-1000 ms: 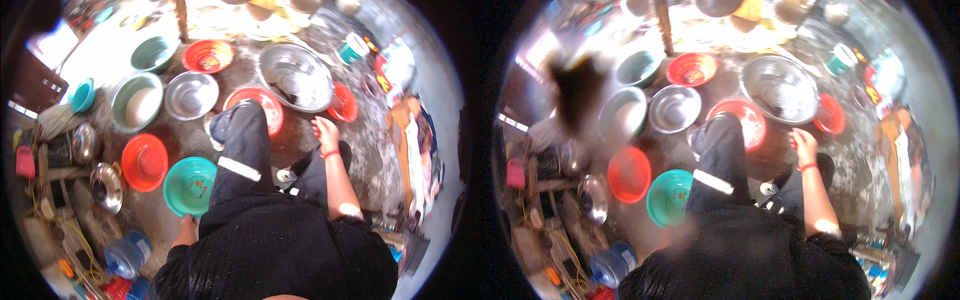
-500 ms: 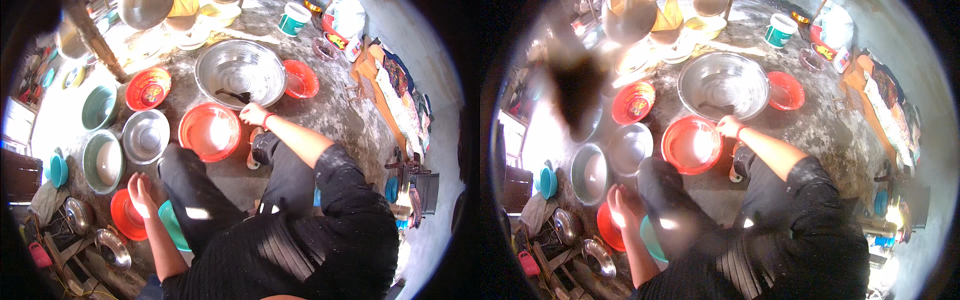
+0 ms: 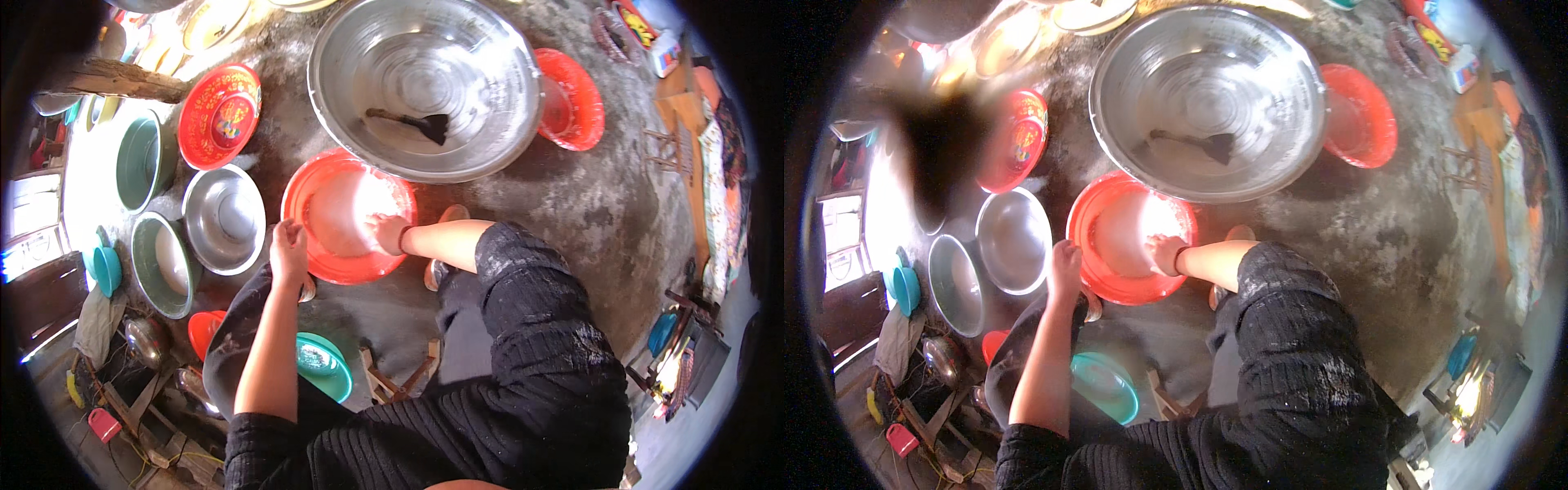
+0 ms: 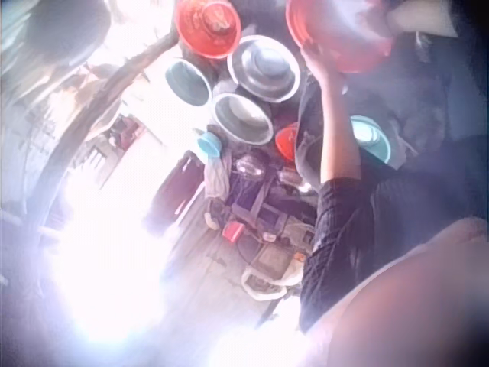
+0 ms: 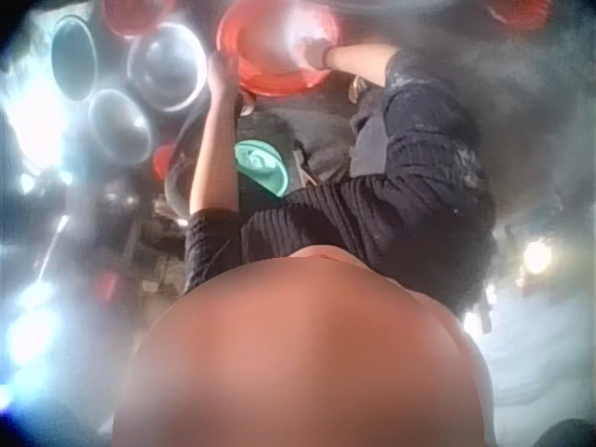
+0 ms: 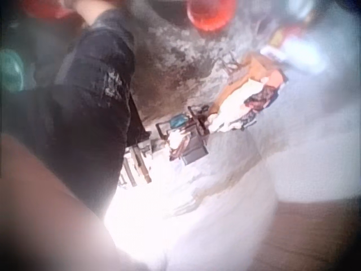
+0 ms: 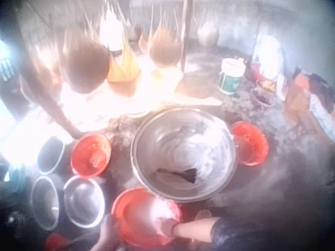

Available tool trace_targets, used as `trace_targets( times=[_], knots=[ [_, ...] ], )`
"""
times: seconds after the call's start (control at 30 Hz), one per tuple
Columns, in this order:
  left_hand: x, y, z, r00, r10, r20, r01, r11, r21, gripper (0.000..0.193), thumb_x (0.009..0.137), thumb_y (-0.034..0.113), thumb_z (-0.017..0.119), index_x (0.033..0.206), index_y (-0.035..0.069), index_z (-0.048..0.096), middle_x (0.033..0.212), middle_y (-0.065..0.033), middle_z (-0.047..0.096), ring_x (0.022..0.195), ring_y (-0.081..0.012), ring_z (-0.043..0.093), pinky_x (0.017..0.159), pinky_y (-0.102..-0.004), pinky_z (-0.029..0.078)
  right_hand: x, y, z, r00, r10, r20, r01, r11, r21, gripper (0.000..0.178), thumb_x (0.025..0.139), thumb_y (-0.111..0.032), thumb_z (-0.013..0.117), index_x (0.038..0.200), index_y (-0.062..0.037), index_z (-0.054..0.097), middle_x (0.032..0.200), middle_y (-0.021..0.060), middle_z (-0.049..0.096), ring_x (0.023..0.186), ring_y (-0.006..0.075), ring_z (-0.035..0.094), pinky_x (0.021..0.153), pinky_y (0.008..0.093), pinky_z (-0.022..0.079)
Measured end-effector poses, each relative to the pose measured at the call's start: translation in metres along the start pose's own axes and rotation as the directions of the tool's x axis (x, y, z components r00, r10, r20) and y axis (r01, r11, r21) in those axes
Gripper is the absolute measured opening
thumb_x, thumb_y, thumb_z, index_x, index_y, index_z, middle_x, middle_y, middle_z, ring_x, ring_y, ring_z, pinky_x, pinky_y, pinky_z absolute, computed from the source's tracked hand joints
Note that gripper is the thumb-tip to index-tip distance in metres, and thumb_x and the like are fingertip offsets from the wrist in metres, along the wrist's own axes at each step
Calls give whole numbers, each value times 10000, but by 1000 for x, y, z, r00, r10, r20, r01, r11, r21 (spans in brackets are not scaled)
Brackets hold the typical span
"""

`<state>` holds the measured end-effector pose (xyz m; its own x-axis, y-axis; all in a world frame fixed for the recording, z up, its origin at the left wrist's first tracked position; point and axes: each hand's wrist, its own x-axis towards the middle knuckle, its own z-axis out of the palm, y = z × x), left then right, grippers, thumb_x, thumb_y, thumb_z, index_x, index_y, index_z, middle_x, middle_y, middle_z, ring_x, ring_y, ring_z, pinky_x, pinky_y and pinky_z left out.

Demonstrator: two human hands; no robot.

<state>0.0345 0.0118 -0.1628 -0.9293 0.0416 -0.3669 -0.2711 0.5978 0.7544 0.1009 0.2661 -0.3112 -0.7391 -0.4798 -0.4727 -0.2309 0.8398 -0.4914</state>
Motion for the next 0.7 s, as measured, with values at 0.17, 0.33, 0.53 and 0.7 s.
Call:
trace_targets(
  times=[0.17, 0.33, 0.53, 0.7],
  knots=[
    [12, -149, 49, 904, -359, -233, 403, 897, 184, 566, 973, 333, 708, 1343, -67, 556, 1281, -296, 647, 1234, -438, 618, 1037, -478, 509, 39, 47, 59, 987, 152, 45, -136, 958, -252, 903, 943, -494, 624, 1642, -39, 278, 1748, 161, 158, 1609, 325, 176, 1284, 579, 174],
    [3, -237, 75, 886, -224, -406, 420, 758, 499, 500, 1032, 363, 621, 1292, -61, 571, 1100, -291, 690, 1022, -456, 667, 932, -495, 534, 45, 41, 65, 982, 179, 64, -161, 961, -225, 974, 973, -564, 566, 1683, -68, 120, 1765, 147, 43, 1624, 370, 41, 1299, 549, 69],
    [22, -254, 101, 791, -315, -525, 312, 945, -97, 348, 1115, 297, 456, 1203, -26, 551, 1109, -280, 653, 1003, -433, 642, 889, -484, 516, 59, 28, 74, 983, -91, 162, 139, 940, -312, 902, 986, -506, 553, 1682, -84, 163, 1771, 108, 88, 1629, 335, 65, 1307, 519, 79],
    [23, -263, 120, 733, -324, -598, 232, 946, -227, 351, 1116, 299, 446, 1157, -39, 531, 1092, -278, 639, 980, -434, 629, 884, -492, 507, 124, 10, 119, 915, -345, 210, 404, 793, -456, 714, 971, -437, 553, 1619, -190, 388, 1736, 7, 255, 1577, 248, 267, 1270, 492, 215]
  ],
)
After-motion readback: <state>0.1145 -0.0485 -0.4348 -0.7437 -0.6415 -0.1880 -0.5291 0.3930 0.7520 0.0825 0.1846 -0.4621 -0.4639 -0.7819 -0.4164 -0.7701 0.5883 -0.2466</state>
